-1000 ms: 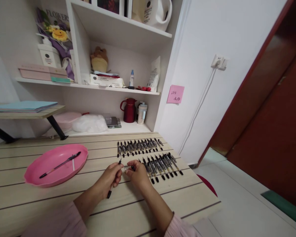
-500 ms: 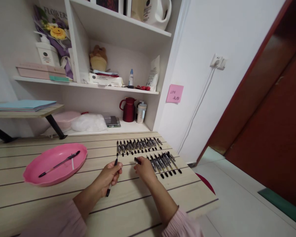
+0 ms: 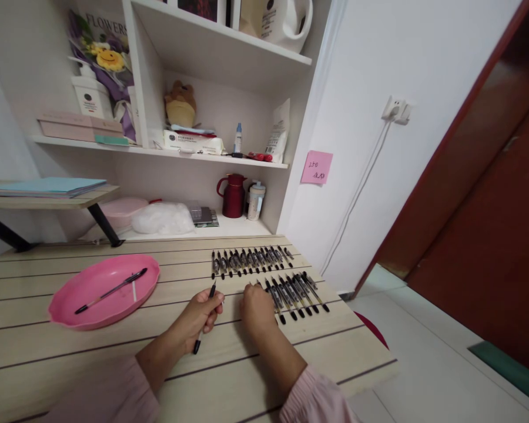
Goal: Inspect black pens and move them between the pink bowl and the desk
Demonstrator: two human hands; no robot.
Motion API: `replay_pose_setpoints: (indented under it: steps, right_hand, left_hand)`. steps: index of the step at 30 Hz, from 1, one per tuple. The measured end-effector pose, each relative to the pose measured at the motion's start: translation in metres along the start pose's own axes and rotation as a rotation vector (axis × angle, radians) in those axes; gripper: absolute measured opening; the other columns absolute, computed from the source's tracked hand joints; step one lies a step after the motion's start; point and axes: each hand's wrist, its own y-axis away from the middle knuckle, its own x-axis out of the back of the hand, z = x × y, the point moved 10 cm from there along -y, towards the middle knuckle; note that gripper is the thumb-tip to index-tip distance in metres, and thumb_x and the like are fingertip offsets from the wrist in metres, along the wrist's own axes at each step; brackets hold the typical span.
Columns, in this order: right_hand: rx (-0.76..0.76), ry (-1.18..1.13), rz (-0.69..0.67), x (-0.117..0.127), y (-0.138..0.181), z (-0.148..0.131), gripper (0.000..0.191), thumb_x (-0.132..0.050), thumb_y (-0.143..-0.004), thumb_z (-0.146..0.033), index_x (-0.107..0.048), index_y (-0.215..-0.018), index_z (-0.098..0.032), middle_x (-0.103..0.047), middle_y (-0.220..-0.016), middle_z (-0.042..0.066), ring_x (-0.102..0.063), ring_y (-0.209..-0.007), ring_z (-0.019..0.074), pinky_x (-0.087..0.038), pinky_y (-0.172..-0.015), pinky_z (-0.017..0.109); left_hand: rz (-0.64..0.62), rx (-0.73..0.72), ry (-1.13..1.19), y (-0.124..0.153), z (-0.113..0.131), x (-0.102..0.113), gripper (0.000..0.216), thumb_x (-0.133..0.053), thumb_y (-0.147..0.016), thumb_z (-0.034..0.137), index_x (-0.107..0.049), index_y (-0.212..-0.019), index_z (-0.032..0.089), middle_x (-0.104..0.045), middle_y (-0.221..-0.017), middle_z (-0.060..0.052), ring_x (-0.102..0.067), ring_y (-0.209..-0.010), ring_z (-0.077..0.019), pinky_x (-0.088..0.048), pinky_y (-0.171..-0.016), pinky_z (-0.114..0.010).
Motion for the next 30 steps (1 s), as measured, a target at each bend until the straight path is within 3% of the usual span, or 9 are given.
replay_pose_setpoints:
  steps: [5, 9, 13, 18, 23, 30]
  right_hand:
    - [0.016, 0.007, -0.001, -0.001, 0.002, 0.0, 0.017, -0.052, -0.08, -0.022, -0.06, -0.092, -0.013, -0.063, -0.096, 0.014, -0.062, -0.082, 0.0209, -0.039, -0.068, 0.027]
    - [-0.008, -0.043, 0.054, 0.012, 0.001, 0.01, 0.017, -0.046, -0.083, -0.019, -0.062, -0.087, -0.015, -0.064, -0.09, 0.012, -0.062, -0.079, 0.0181, -0.037, -0.065, 0.025]
    - [-0.049, -0.218, 0.158, 0.031, 0.003, 0.028, 0.02, -0.044, -0.082, -0.019, -0.064, -0.081, -0.017, -0.067, -0.077, 0.007, -0.06, -0.075, 0.016, -0.035, -0.062, 0.022]
    - [-0.054, -0.414, 0.156, 0.029, 0.012, 0.044, 0.019, -0.047, -0.078, -0.025, -0.064, -0.076, -0.018, -0.067, -0.069, 0.003, -0.058, -0.064, 0.0138, -0.034, -0.057, 0.021]
    - [-0.061, -0.172, 0.107, 0.02, 0.018, 0.039, 0.019, -0.051, -0.077, -0.03, -0.065, -0.07, -0.02, -0.067, -0.072, 0.003, -0.059, -0.068, 0.0151, -0.03, -0.055, 0.023]
    - [-0.029, 0.043, 0.092, 0.009, 0.014, 0.016, 0.024, -0.047, -0.082, -0.033, -0.064, -0.079, -0.015, -0.066, -0.083, 0.011, -0.062, -0.071, 0.0183, -0.034, -0.058, 0.025]
  left_hand:
    - [-0.005, 0.009, -0.003, -0.001, -0.002, 0.0, 0.02, -0.057, -0.069, 0.034, -0.046, -0.075, 0.018, -0.048, -0.055, 0.007, -0.027, -0.032, 0.0003, -0.014, -0.032, -0.015]
    - [-0.012, 0.011, -0.004, -0.001, -0.002, 0.0, 0.022, -0.058, -0.068, 0.035, -0.047, -0.075, 0.017, -0.048, -0.055, 0.007, -0.027, -0.032, 0.0002, -0.015, -0.032, -0.015]
    - [-0.035, 0.015, -0.008, 0.0, -0.002, -0.002, 0.025, -0.06, -0.068, 0.036, -0.047, -0.075, 0.017, -0.052, -0.056, 0.006, -0.027, -0.032, 0.0002, -0.015, -0.032, -0.015]
    - [-0.09, 0.02, 0.002, 0.0, -0.005, -0.009, 0.026, -0.061, -0.068, 0.036, -0.047, -0.077, 0.017, -0.059, -0.061, 0.002, -0.027, -0.031, 0.0005, -0.016, -0.031, -0.016]
    - [-0.082, 0.021, -0.001, 0.001, -0.006, -0.011, 0.025, -0.062, -0.067, 0.037, -0.047, -0.075, 0.017, -0.053, -0.054, 0.006, -0.026, -0.029, 0.0001, -0.015, -0.031, -0.016]
    - [-0.079, 0.012, -0.017, 0.004, -0.004, -0.012, 0.024, -0.062, -0.067, 0.035, -0.047, -0.074, 0.018, -0.052, -0.054, 0.006, -0.027, -0.03, 0.0, -0.015, -0.031, -0.015]
